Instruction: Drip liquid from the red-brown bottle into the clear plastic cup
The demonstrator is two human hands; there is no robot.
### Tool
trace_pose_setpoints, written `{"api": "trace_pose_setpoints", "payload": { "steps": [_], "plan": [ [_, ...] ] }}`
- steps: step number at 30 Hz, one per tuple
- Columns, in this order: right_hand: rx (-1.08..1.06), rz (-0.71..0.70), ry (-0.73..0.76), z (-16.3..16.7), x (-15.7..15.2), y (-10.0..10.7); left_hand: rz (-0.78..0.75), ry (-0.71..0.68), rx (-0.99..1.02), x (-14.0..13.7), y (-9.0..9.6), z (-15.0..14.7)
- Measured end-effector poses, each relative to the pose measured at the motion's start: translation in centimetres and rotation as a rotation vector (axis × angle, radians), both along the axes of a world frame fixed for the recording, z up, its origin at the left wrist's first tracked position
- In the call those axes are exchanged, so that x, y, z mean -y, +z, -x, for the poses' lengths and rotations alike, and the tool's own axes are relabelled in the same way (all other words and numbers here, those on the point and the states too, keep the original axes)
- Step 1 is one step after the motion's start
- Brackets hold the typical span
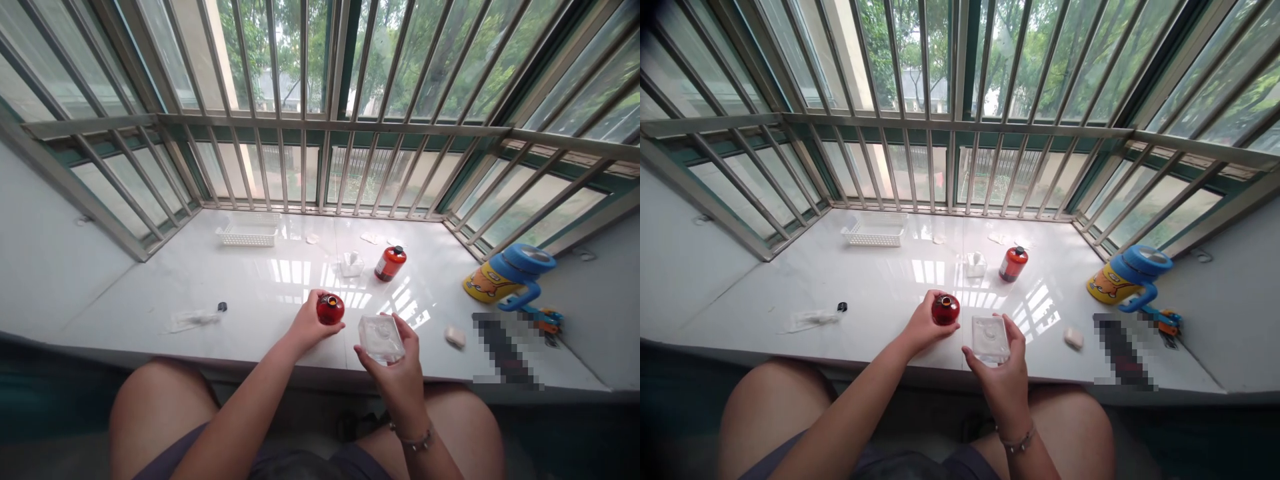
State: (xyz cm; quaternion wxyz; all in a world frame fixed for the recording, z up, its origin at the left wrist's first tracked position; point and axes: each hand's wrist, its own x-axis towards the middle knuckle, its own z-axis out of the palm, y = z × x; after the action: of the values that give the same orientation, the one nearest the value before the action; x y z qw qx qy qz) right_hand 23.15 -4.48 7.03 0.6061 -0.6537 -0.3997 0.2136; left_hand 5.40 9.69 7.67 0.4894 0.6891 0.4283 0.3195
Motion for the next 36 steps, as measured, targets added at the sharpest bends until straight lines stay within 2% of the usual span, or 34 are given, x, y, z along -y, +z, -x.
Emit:
{"api": "trace_pose_setpoints", "payload": {
  "steps": [3,7,13,21,26,36],
  "plan": [
    [0.031,0.006,0.022,-0.4,0.0,-0.5,-0.074,-0.026,-0.045,1.0,0.1,1.6],
    [0.091,0.010,0.055,-0.3,-0.4,-0.8,-0.260,-0.042,-0.208,1.9,0.9,4.2],
    [0.283,-0.029,0.171,0.3,-1.7,-1.0,-0.296,-0.090,-0.307,2.3,1.7,6.5],
    [0.504,-0.131,0.285,0.9,-2.9,-1.7,-0.359,0.020,-0.306,2.9,-0.1,6.6],
    [0.562,-0.130,0.284,0.9,-3.4,-2.2,-0.414,-0.039,-0.312,2.7,-0.3,6.6],
    [0.653,-0.149,0.340,0.9,-4.0,-1.9,-0.419,-0.080,-0.344,2.3,-0.3,6.4]
  ]
}}
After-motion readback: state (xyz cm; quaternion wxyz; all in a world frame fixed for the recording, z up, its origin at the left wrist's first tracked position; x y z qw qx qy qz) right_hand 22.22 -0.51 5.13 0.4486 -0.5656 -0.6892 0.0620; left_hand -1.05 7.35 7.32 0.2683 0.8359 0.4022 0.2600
